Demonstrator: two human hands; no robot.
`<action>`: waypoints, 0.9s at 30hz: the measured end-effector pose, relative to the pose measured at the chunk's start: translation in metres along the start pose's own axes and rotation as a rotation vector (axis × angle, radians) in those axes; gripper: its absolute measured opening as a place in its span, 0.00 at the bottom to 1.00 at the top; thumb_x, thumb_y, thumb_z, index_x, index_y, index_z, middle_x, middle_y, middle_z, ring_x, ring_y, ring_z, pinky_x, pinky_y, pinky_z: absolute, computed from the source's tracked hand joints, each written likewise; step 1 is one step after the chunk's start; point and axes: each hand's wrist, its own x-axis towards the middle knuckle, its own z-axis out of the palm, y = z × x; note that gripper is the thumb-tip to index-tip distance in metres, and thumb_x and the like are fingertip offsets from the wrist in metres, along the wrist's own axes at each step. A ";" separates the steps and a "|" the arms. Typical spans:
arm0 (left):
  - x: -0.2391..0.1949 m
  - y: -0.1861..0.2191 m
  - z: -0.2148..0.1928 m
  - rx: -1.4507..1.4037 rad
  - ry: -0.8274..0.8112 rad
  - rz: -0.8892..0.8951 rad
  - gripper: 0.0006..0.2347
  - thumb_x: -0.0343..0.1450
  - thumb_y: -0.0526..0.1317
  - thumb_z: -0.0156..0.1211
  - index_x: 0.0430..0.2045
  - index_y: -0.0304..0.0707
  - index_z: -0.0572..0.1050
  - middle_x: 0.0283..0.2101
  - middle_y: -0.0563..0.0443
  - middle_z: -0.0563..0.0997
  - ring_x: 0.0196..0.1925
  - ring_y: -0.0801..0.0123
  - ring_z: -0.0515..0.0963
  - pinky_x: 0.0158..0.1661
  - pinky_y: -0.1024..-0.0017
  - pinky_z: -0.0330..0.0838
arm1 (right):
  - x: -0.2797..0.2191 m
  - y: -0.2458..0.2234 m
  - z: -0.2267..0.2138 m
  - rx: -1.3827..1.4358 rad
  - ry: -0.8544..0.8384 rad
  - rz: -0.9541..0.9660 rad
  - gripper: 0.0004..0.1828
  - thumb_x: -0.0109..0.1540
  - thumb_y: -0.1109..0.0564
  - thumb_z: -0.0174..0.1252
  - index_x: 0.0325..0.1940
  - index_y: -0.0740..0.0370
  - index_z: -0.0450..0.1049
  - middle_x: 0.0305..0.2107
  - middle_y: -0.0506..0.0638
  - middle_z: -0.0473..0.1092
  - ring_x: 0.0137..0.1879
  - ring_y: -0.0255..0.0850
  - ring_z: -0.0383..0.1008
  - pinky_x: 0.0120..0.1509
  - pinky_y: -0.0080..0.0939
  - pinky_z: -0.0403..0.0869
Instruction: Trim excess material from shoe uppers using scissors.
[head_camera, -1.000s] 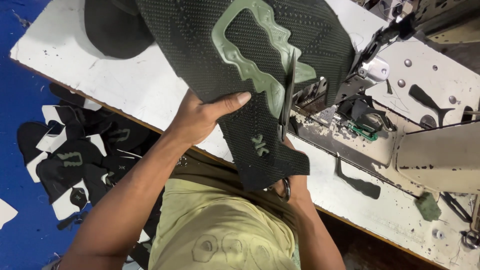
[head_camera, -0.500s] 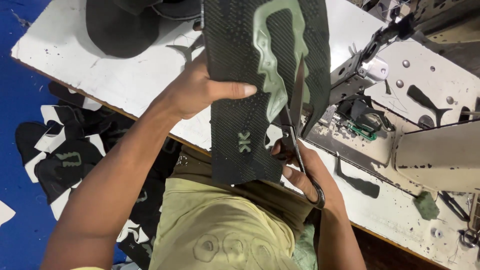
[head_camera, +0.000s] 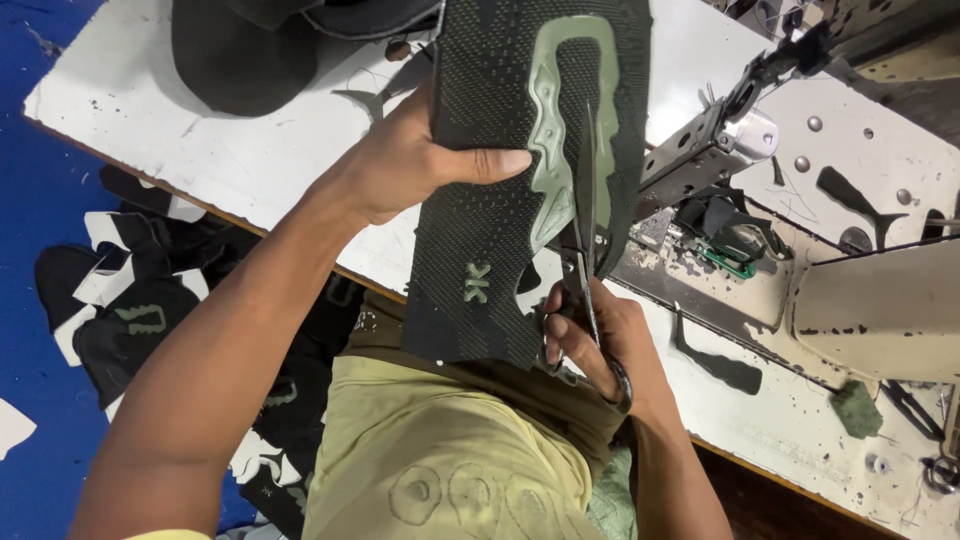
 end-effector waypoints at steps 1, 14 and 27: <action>0.001 0.004 -0.001 0.004 0.015 0.009 0.20 0.69 0.38 0.71 0.54 0.31 0.74 0.48 0.44 0.81 0.55 0.62 0.82 0.59 0.64 0.79 | 0.000 -0.004 0.000 -0.010 -0.010 0.023 0.18 0.63 0.46 0.53 0.42 0.65 0.70 0.23 0.49 0.73 0.29 0.37 0.78 0.36 0.37 0.74; -0.002 0.004 -0.004 -0.134 -0.054 -0.063 0.21 0.66 0.35 0.71 0.53 0.30 0.74 0.49 0.43 0.81 0.54 0.60 0.83 0.57 0.65 0.78 | 0.003 -0.003 0.009 0.111 -0.064 0.004 0.14 0.61 0.54 0.53 0.44 0.68 0.69 0.26 0.51 0.74 0.33 0.36 0.76 0.40 0.37 0.74; 0.003 -0.006 0.004 -0.200 -0.100 -0.210 0.27 0.63 0.32 0.70 0.57 0.25 0.69 0.49 0.40 0.82 0.53 0.57 0.84 0.57 0.63 0.78 | 0.008 -0.003 0.007 0.024 -0.088 -0.080 0.14 0.61 0.52 0.54 0.43 0.66 0.67 0.25 0.49 0.73 0.32 0.36 0.75 0.39 0.35 0.73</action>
